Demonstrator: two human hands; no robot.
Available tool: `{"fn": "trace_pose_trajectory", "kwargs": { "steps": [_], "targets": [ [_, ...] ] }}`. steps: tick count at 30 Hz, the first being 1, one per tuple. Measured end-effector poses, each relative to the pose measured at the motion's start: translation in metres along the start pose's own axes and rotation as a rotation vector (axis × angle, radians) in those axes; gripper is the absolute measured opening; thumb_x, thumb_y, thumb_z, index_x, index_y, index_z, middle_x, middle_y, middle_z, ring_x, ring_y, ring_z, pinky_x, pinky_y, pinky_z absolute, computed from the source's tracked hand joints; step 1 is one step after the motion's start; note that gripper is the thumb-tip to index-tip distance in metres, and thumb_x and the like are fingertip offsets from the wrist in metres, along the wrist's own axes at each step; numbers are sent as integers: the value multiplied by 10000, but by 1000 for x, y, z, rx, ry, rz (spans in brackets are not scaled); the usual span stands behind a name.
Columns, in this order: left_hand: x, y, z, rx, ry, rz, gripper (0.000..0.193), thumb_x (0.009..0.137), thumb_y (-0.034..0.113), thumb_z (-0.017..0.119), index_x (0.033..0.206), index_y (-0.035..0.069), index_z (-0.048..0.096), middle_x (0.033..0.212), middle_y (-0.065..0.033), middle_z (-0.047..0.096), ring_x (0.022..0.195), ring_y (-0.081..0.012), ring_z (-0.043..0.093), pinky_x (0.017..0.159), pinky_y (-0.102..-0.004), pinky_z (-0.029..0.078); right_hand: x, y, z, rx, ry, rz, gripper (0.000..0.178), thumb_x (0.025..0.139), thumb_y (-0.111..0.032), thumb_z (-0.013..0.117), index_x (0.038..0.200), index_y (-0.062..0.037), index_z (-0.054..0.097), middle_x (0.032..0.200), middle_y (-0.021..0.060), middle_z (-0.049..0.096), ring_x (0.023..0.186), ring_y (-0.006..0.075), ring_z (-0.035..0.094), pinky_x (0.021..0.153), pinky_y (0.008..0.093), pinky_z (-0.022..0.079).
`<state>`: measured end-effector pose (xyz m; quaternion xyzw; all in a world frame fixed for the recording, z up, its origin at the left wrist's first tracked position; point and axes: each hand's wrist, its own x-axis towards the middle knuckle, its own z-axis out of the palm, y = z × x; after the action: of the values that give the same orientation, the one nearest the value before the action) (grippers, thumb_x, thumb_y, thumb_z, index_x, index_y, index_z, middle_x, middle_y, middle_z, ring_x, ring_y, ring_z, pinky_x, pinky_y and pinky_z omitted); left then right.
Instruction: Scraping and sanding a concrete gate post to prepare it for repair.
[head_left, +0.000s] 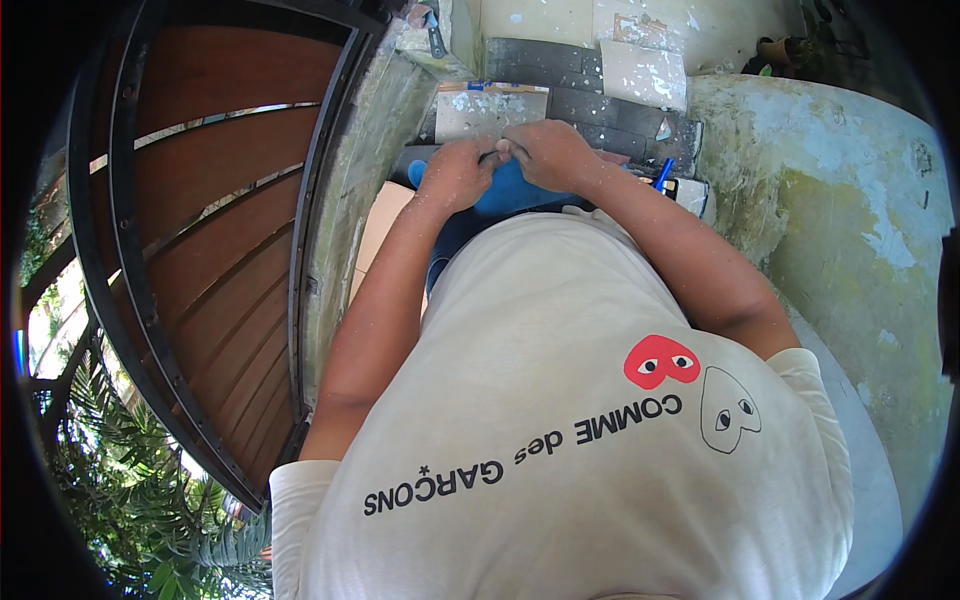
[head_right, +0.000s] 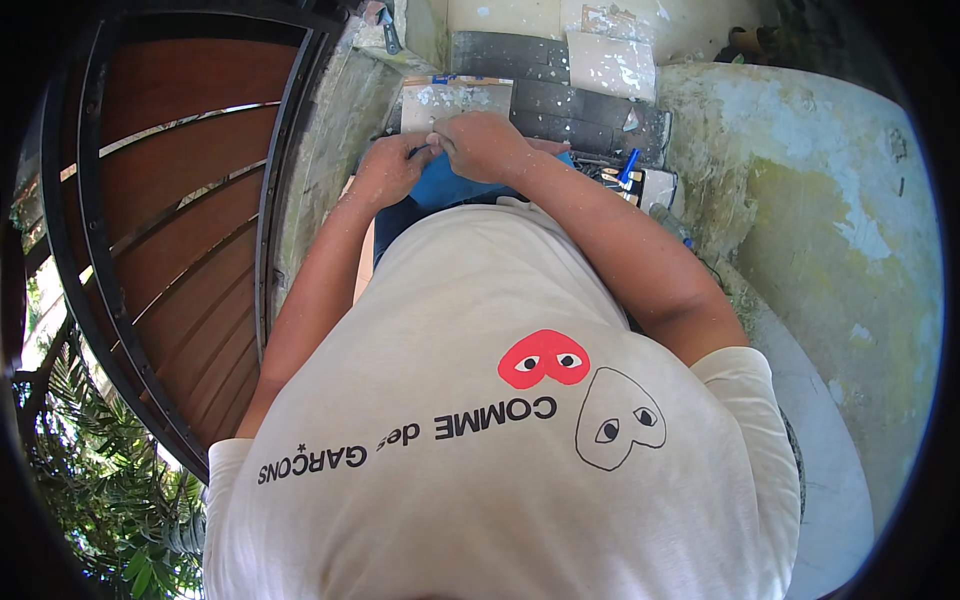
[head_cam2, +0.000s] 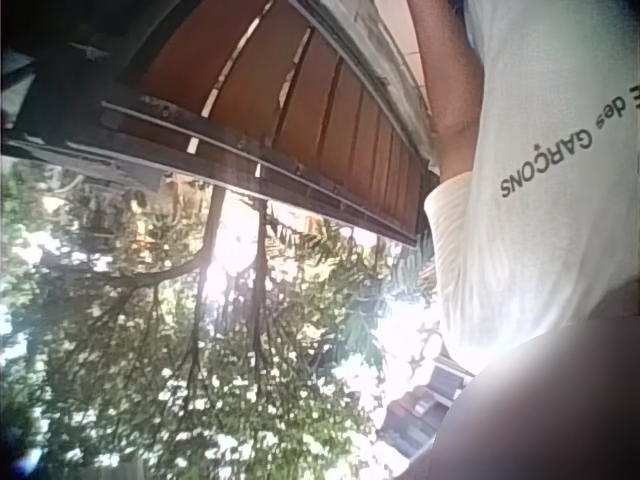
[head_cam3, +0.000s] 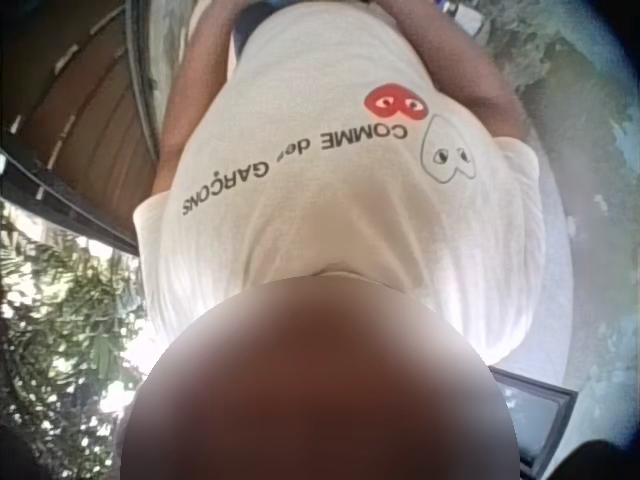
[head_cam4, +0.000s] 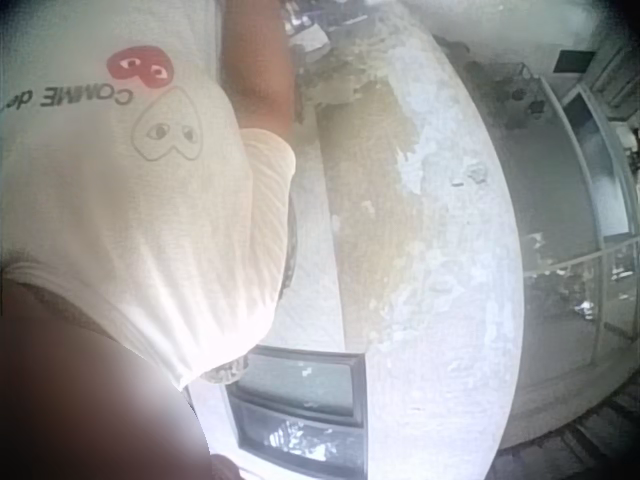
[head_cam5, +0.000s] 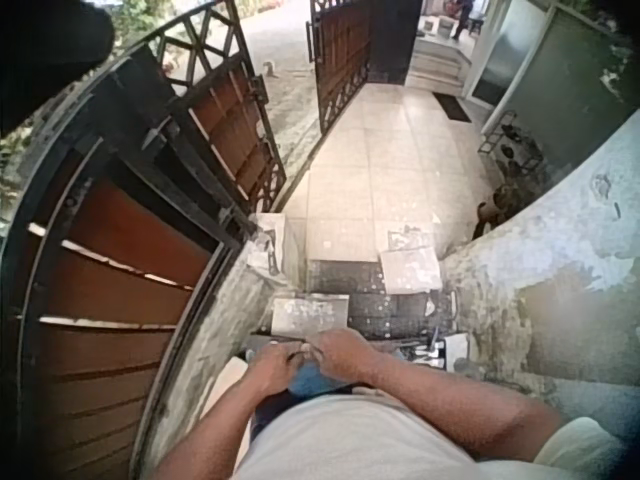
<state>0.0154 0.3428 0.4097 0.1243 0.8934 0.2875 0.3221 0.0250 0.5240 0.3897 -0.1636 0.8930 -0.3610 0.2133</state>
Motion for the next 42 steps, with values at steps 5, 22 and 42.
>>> {"fn": "trace_pose_trajectory", "kwargs": {
  "steps": [5,22,42],
  "targets": [
    [3,3,13,134,86,-24,294,913,340,584,1116,158,692,885,-223,664,850,-415,625,766,-474,484,3,11,12,160,73,125,316,947,-288,485,826,-60,666,843,187,668,841,411,616,755,495,472],
    [5,-5,33,-21,190,-56,301,868,319,642,1036,73,685,909,-219,667,869,-399,631,760,-456,481,8,23,27,138,-51,236,337,940,-328,482,929,-76,705,937,220,665,897,426,611,826,506,466],
    [-7,-29,78,-21,465,250,101,830,88,607,910,56,659,854,-117,680,815,-308,640,712,-400,437,27,44,80,33,-292,283,368,930,-298,424,959,-95,729,1042,208,674,1009,393,618,914,436,457]
  ]
}}
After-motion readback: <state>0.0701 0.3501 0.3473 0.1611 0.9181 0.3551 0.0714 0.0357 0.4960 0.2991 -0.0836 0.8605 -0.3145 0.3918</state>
